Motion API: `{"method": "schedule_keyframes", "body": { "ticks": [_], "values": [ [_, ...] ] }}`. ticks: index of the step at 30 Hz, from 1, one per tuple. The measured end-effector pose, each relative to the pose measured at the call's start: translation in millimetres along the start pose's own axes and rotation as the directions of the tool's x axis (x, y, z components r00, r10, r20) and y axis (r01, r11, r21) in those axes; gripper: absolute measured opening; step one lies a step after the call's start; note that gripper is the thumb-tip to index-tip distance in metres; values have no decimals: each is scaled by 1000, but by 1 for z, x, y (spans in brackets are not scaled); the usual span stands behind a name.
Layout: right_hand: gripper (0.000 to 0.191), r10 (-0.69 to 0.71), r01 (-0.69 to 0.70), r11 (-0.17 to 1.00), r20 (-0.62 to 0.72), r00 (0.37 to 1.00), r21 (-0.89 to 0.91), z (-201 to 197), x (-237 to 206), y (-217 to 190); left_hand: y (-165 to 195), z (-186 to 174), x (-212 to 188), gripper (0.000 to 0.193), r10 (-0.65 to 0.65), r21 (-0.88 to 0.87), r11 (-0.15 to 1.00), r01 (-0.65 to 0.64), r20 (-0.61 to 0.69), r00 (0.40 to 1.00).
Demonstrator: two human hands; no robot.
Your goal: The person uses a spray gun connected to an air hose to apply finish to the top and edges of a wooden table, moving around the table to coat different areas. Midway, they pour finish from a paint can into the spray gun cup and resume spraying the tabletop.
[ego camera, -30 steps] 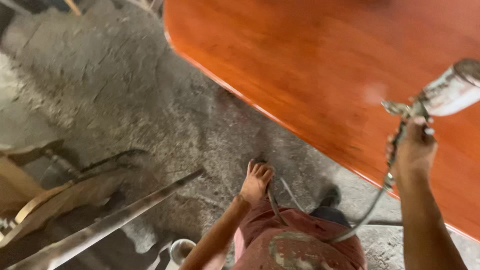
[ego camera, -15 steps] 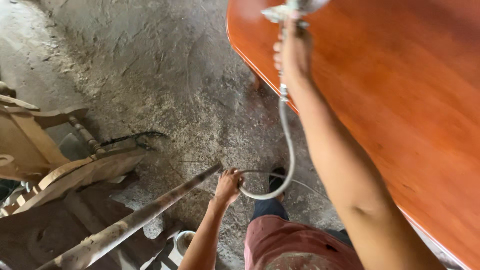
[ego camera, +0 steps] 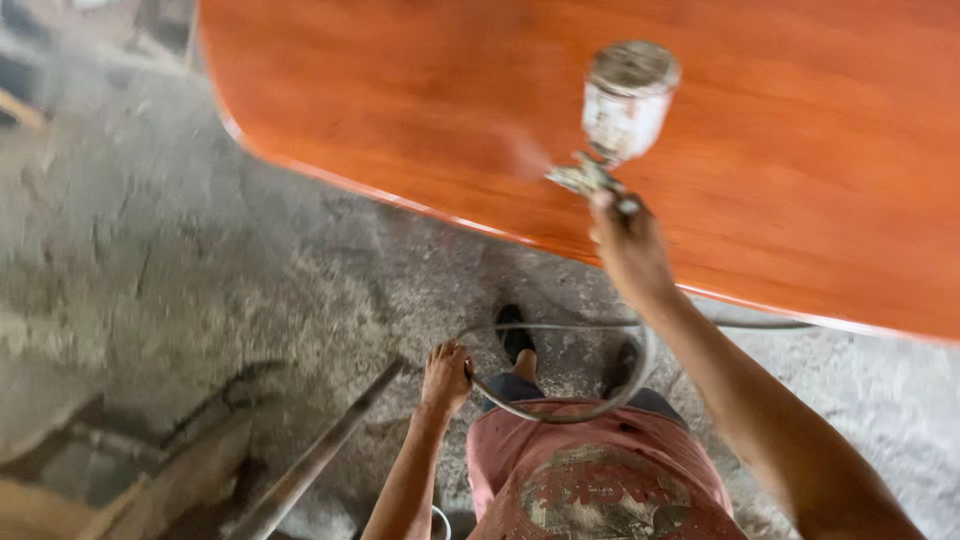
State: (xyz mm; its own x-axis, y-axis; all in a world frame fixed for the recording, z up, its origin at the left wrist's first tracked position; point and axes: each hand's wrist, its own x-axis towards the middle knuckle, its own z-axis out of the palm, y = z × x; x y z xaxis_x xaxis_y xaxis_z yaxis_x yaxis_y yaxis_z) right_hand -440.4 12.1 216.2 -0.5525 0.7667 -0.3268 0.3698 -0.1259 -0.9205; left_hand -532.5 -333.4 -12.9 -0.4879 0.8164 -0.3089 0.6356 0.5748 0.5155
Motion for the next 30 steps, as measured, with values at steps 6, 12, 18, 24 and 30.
{"method": "schedule_keyframes", "body": {
  "ticks": [6, 12, 18, 24, 30],
  "values": [
    [41, 88, -43, 985, -273, 958, 168, -168, -54, 66, 91, 22, 45, 18, 255, 80, 962, -260, 64, 965],
    [40, 77, -23, 993, -501, 862, 113, -333, -113, 131, 228, 76, 60, 10, 433, 87, 881, -466, 252, 865],
    [24, 43, 210, 914, -597, 801, 347, -498, -162, 222, 357, 135, 45, 20, 630, 177, 727, -664, 215, 747],
    [23, 207, 97, 940, -775, 597, 326, -661, -215, 295, 459, 152, 28, 13, 705, -142, 697, -703, 312, 637],
    [33, -418, -132, 862, -833, 362, -490, -755, -266, 299, 485, 149, 10, 24, 664, -294, 744, -601, 432, 610]
  ]
}}
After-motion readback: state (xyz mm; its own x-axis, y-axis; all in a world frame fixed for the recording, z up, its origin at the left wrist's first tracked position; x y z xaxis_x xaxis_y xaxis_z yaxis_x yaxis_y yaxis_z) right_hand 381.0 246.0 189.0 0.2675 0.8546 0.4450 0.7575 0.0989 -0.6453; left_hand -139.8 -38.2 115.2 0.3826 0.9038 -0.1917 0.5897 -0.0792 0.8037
